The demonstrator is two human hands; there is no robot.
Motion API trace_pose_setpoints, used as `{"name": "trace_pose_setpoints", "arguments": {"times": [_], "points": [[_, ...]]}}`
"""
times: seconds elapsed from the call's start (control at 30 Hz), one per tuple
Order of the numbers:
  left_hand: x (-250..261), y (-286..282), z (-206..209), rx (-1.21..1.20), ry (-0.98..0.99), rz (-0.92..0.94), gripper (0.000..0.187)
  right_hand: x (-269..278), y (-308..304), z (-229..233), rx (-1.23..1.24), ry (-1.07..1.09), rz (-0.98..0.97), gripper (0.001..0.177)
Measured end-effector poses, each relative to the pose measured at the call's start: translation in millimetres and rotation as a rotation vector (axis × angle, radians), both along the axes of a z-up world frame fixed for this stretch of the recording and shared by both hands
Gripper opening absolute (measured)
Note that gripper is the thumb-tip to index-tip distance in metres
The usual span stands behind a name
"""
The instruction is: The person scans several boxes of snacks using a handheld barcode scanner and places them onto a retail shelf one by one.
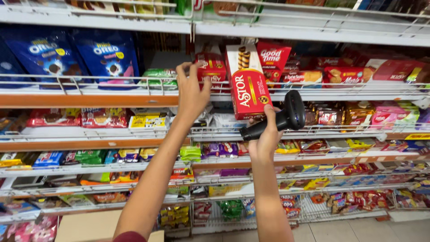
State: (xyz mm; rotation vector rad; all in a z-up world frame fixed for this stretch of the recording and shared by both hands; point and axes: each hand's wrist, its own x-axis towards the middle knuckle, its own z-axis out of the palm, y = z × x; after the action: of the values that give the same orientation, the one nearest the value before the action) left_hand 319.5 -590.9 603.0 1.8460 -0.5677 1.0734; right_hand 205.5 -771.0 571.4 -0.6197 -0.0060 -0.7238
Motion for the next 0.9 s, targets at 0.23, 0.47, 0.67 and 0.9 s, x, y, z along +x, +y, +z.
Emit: {"name": "trace_pose_setpoints", "arguments": {"times": [0.23, 0.47, 0.67, 0.9], "points": [[131, -5, 10, 0.023, 0.458, 0.040, 0.066, 21, -2, 21, -0.075, 0.055, -0.032, 0.026], [178, -13, 9, 0.199, 0.732, 0.051, 0.057, 57, -13, 32, -0.085, 0.114, 0.116, 0.030], [175, -18, 4, 0.204, 0.638, 0.008, 0.054, 91, -10, 17, -0.146, 0.154, 0.099, 0.030], [76, -24, 45, 0.247, 0.670, 0.042, 0.068, 120, -20, 13, -0.283, 0.202, -0.097, 0.024]]}}
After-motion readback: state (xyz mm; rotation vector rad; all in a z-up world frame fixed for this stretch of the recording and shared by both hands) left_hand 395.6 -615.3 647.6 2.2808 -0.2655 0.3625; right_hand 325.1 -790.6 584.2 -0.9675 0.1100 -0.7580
